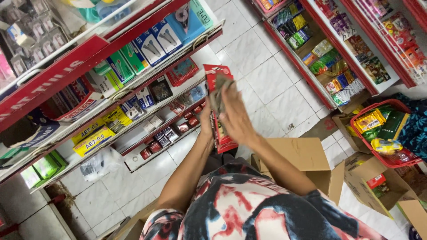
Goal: Dusting and cleaning stationary products and shelves in a retail store using a cloth.
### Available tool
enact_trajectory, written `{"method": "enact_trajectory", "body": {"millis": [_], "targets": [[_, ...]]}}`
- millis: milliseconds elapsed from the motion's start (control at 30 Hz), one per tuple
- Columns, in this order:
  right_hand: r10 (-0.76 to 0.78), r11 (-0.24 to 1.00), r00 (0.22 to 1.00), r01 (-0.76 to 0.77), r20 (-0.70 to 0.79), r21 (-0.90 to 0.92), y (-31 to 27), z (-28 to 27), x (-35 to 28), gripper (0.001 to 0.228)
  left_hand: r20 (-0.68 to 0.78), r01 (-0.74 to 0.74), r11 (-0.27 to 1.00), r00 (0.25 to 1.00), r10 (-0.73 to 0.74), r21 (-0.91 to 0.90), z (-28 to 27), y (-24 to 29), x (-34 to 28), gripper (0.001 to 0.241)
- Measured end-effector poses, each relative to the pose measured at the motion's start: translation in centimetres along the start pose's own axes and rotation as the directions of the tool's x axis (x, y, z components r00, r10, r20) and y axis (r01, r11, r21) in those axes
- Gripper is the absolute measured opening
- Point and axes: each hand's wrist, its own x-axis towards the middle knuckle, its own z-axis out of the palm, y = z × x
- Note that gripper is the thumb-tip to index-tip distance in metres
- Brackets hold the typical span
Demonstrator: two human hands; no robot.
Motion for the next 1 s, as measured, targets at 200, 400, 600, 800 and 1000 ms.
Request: {"method": "enact_trajectory", "body": {"millis": [200,400,600,800,1000], "targets": [[-0.04,0.997,0.985,0.029,0.165,0.067,-0.1,0.4,-5.2,0.06,0.132,-0.059,0.977,0.991,0.032,0.207,-6.3,-2.2,2.9,0.062],[-0.061,0.992,0.997,0.066,0.047,-0.111,-0.8,-1.5,-0.4,0.063,-0.168,-0.051,0.998,0.984,0.055,0.028,7.1,5.9,-5.3,0.062],[-0.019,0.992,0.997,0.027,0.07,-0.127,-0.9,-1.7,-2.9,0.055,-0.184,0.123,0.979,0.971,-0.152,-0.164,1.9,3.3,-2.3,0.085],[0.001,0.997,1.0,0.001,0.023,-0.075,6.1,3.5,-2.3,0.055,-0.084,0.015,0.998,0.996,-0.01,0.061,11.6,10.7,-7.0,0.046],[0.086,0.996,0.994,-0.088,0.06,0.023,-0.8,-1.2,-3.5,0.054,-0.079,0.241,0.956,0.963,-0.257,-0.169,5.5,5.8,-2.8,0.08]]}}
